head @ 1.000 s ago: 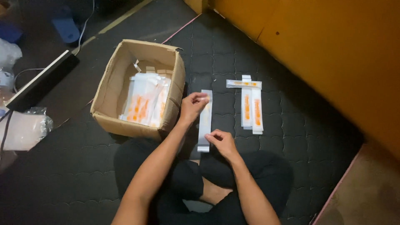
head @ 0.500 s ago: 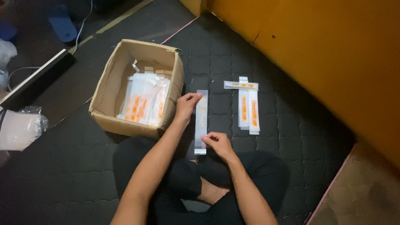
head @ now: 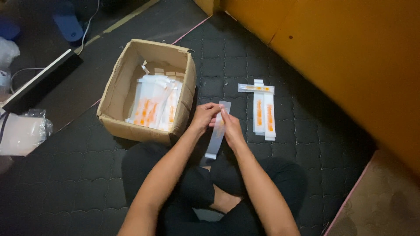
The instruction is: The person is sitting on the floor, taking plastic sleeves out of a cardboard box, unfolding them, and arranging them in an organized manner on the floor.
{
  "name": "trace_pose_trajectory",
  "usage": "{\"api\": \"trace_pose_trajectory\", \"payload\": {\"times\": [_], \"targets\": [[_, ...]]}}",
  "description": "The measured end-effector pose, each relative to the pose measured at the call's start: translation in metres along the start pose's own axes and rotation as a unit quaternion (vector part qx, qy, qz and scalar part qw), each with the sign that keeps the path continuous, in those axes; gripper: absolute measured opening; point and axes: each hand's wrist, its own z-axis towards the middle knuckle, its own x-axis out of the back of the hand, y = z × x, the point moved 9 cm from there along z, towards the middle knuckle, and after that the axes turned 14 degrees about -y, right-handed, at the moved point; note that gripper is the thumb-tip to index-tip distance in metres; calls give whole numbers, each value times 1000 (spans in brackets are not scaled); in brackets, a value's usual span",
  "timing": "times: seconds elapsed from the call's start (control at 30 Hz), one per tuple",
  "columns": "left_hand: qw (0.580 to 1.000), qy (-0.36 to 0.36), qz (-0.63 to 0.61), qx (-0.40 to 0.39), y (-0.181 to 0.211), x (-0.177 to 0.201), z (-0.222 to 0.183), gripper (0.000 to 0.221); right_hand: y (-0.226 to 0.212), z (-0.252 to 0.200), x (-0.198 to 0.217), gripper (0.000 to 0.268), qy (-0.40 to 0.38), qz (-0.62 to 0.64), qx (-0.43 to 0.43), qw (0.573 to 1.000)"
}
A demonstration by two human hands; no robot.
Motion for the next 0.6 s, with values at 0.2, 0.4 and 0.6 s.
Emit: {"api": "trace_pose_trajectory", "payload": {"times": [0.2,0.4,0.6], "targets": [[1000,-6,-3,-23,14,-7,-13,16,-21,-19,-16,44,61,-255,-25,965],[994,36,68,-78,15,7,1,21,41,-41,5,31,-16,-93,-46,994],[990,83,61,-97,11,26,8,19,78,-108,-5,30,-15,-58,-63,996]]}}
